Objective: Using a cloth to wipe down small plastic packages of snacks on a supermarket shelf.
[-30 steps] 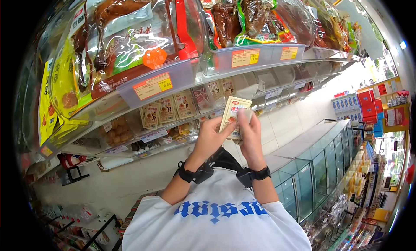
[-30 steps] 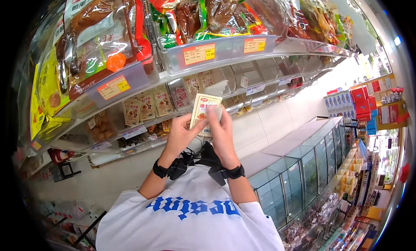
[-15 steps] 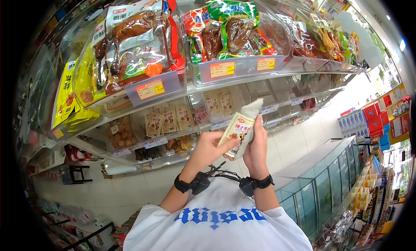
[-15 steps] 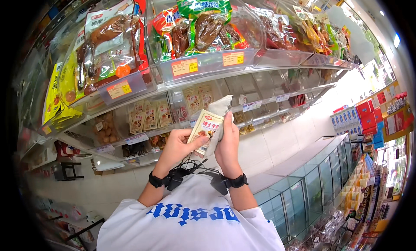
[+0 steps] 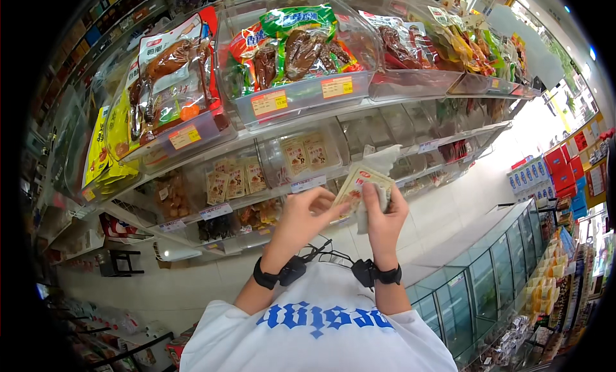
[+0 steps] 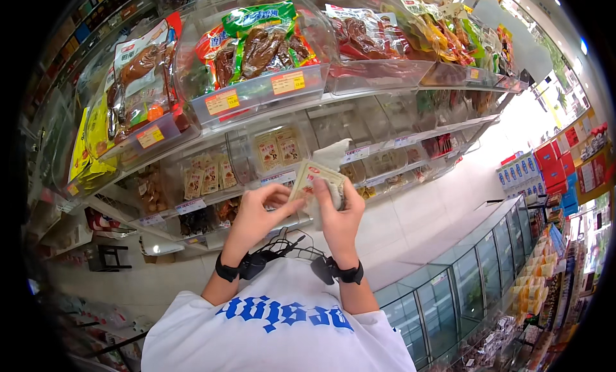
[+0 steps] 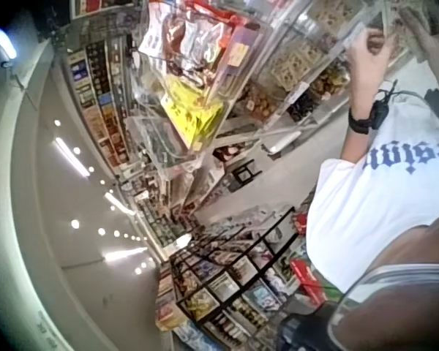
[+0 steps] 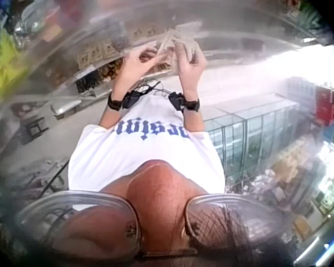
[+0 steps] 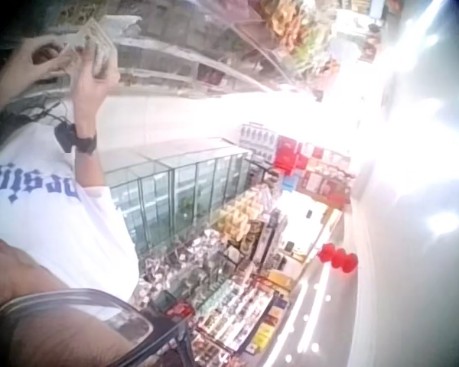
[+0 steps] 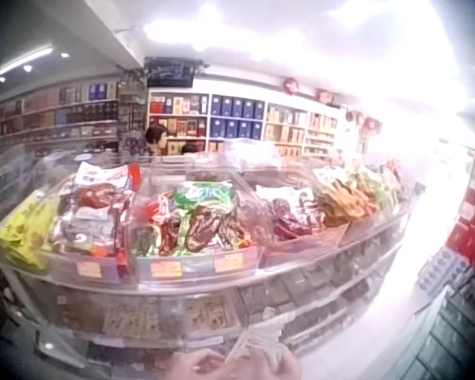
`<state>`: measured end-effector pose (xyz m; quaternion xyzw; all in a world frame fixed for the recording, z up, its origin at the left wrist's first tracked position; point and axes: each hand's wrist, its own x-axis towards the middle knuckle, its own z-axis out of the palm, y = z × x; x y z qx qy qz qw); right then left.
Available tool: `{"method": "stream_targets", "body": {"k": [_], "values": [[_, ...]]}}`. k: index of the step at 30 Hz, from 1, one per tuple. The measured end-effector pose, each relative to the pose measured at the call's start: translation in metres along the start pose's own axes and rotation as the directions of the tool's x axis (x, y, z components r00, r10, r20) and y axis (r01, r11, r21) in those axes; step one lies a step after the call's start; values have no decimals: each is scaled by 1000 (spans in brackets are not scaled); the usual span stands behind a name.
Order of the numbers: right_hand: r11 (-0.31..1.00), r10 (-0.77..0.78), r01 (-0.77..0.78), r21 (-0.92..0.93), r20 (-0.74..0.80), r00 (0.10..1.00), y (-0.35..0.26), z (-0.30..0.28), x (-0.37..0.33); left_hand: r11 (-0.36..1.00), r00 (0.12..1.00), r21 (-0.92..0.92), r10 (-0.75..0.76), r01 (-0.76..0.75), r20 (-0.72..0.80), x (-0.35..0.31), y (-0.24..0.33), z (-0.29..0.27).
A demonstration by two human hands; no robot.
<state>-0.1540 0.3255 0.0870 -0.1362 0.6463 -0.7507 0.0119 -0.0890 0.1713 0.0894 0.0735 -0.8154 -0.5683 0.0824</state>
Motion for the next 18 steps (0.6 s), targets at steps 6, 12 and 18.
{"method": "stream_targets", "body": {"k": [6,12,18], "values": [[686,-506,626,-372,375,777,13,-15,8,822,991,-557,-55,116,124,0,-2,23],[728,-357,555,-403,469,808,17,-6,-2,891,978,-404,-180,207,103,7,-8,39],[987,156,-154,-41,446,881,54,-56,32,892,965,-409,-97,193,244,1,17,49]]}}
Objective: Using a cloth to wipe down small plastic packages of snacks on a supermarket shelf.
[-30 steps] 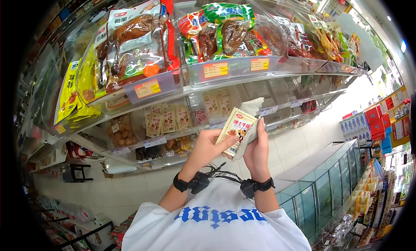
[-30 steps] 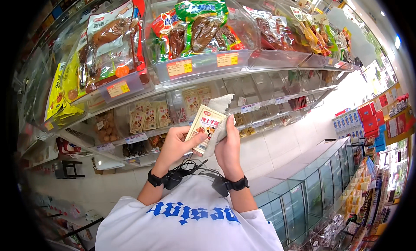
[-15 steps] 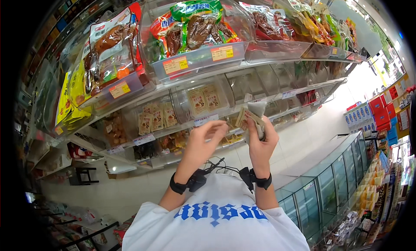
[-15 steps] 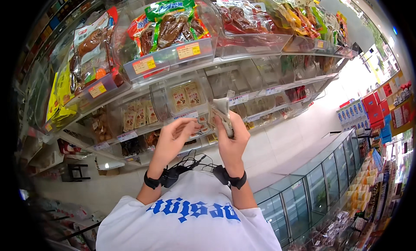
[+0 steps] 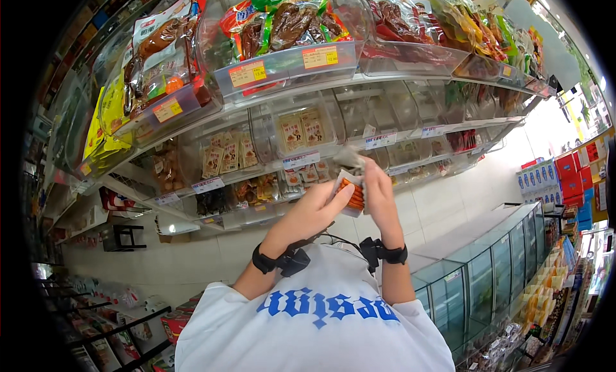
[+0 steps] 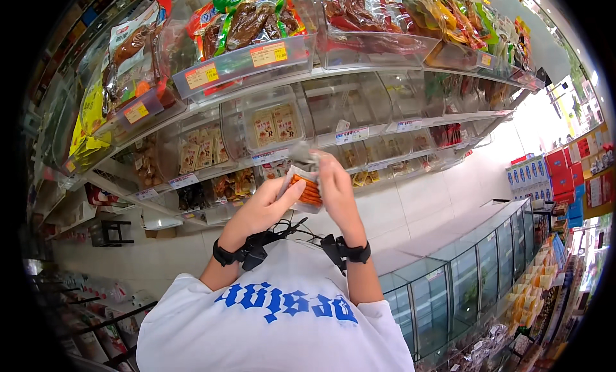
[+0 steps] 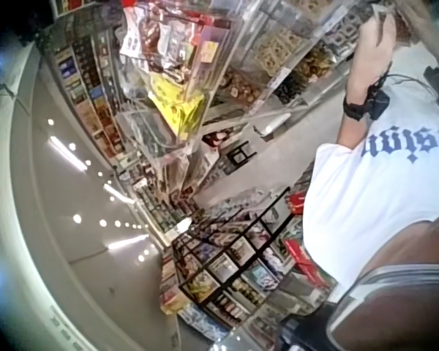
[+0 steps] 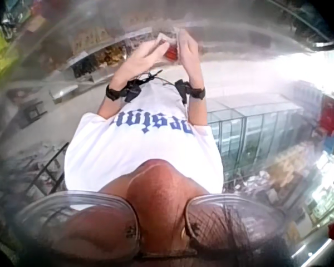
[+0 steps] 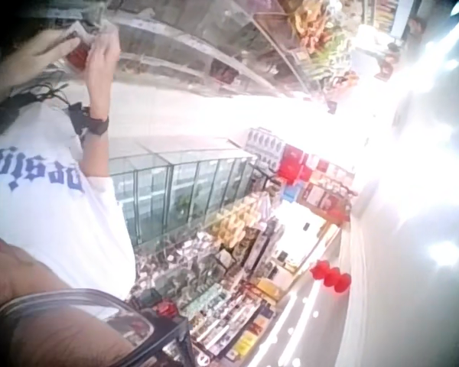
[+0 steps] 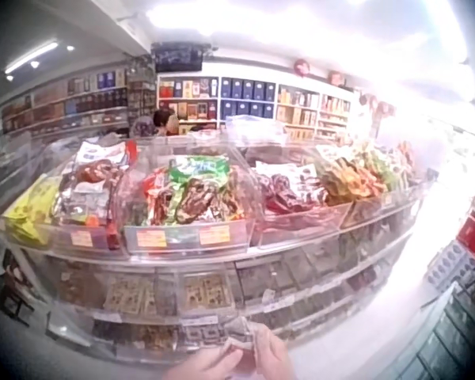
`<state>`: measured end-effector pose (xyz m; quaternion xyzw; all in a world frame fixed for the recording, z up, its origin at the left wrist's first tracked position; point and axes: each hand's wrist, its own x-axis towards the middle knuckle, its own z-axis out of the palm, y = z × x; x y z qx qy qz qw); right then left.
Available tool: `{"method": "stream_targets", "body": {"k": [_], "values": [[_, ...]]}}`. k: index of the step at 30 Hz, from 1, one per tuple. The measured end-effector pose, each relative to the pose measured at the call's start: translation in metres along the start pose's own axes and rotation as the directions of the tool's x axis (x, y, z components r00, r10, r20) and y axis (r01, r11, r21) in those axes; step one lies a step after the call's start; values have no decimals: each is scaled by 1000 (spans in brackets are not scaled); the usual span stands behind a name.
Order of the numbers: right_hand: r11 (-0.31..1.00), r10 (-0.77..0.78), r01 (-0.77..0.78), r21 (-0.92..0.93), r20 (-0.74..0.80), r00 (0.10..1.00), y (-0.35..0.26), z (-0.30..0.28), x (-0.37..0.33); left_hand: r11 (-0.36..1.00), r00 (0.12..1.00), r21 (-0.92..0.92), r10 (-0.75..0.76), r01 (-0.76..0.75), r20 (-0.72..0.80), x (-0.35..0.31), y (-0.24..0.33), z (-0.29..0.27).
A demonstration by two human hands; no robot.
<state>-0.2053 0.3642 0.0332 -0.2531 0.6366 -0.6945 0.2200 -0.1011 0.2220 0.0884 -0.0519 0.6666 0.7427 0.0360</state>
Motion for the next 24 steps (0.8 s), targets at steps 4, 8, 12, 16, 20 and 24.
{"method": "stream_targets", "body": {"k": [4,8,12,16,20,24], "values": [[949,11,-16,315,18,1000,-17,-1,-22,887,908,307,398,-344,-132,6,3,-8],[991,-42,53,126,-86,995,-22,10,-25,876,876,388,403,-286,-264,12,0,-7],[1000,2,-3,-12,-63,998,-18,-6,-30,911,843,305,384,-278,-378,16,2,-5],[995,-32,49,85,-189,982,-11,2,-29,963,928,-85,220,-255,-300,15,10,-7],[944,27,79,320,-312,950,-21,16,-21,940,850,-63,273,-335,-451,20,7,-11],[995,-96,84,-54,-260,961,-20,9,-20,963,857,120,270,-242,-438,31,-18,-28]]}}
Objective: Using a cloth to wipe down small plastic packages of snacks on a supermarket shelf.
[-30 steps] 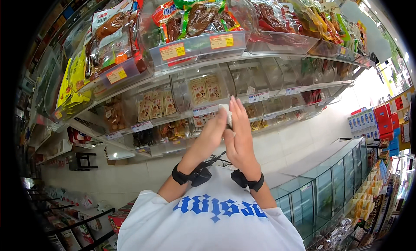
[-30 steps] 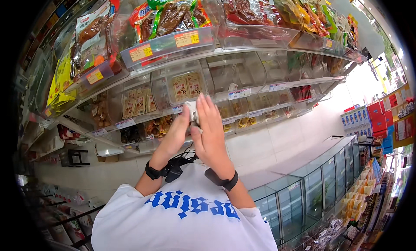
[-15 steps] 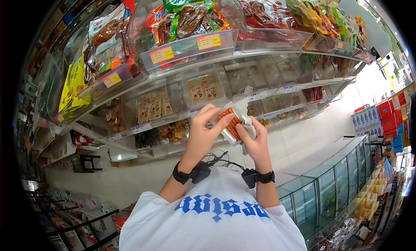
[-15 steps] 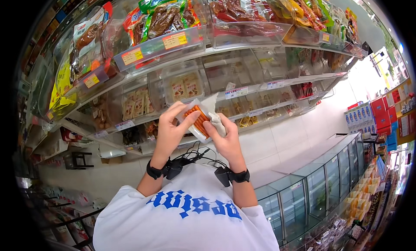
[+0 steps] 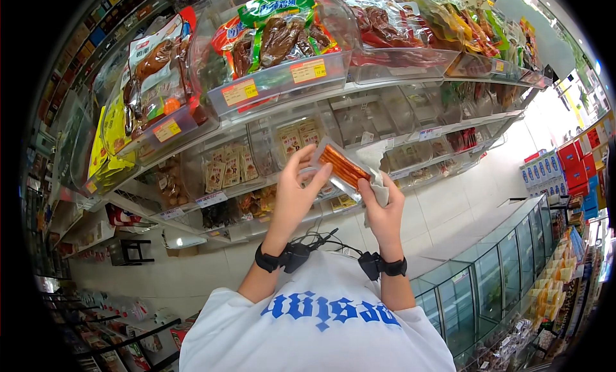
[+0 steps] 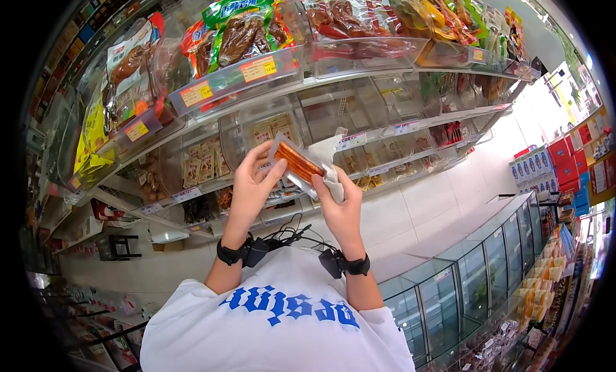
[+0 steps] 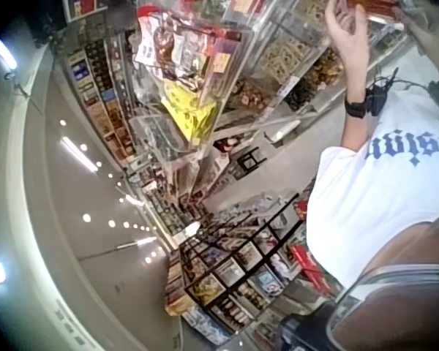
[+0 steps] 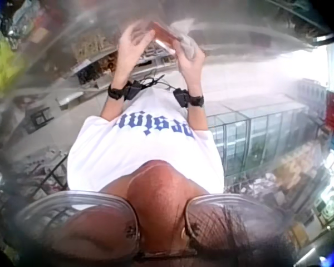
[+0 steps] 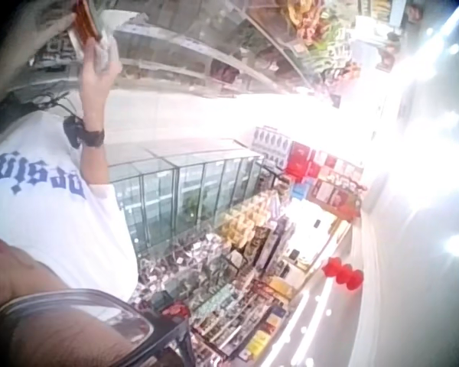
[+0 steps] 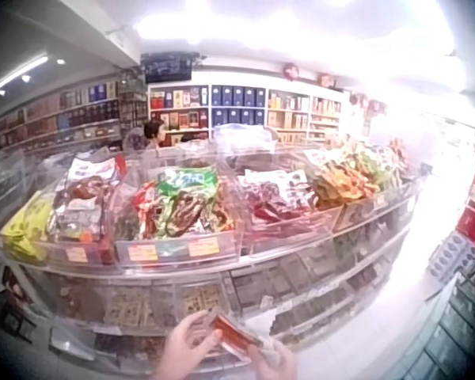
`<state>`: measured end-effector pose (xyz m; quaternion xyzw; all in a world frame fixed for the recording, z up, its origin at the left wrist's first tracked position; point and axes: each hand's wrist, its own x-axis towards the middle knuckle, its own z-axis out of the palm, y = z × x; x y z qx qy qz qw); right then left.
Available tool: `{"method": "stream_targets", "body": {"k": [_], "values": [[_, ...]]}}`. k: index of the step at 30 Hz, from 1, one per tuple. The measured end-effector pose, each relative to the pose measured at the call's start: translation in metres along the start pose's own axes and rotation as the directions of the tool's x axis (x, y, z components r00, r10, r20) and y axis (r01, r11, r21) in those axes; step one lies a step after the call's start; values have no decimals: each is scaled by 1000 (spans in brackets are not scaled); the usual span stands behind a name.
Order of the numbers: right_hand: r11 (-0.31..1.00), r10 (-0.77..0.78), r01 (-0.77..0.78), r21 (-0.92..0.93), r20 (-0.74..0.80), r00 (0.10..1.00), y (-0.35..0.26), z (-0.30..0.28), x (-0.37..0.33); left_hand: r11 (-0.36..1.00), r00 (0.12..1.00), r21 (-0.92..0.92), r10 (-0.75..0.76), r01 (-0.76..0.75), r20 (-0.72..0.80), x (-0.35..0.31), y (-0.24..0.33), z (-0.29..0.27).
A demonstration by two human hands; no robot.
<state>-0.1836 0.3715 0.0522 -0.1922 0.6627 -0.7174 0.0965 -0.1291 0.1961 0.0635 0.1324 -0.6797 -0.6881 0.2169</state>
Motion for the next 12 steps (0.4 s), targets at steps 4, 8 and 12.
{"method": "stream_targets", "body": {"k": [4,8,12], "values": [[820,-354,377,-431,136,925,2,11,5,791,954,-536,-218,295,204,-7,11,5],[669,-431,583,-461,398,810,8,47,-2,620,880,-636,-219,460,422,2,8,-1],[561,-479,505,-655,240,844,19,52,7,667,884,-583,-314,465,346,-8,17,12]]}}
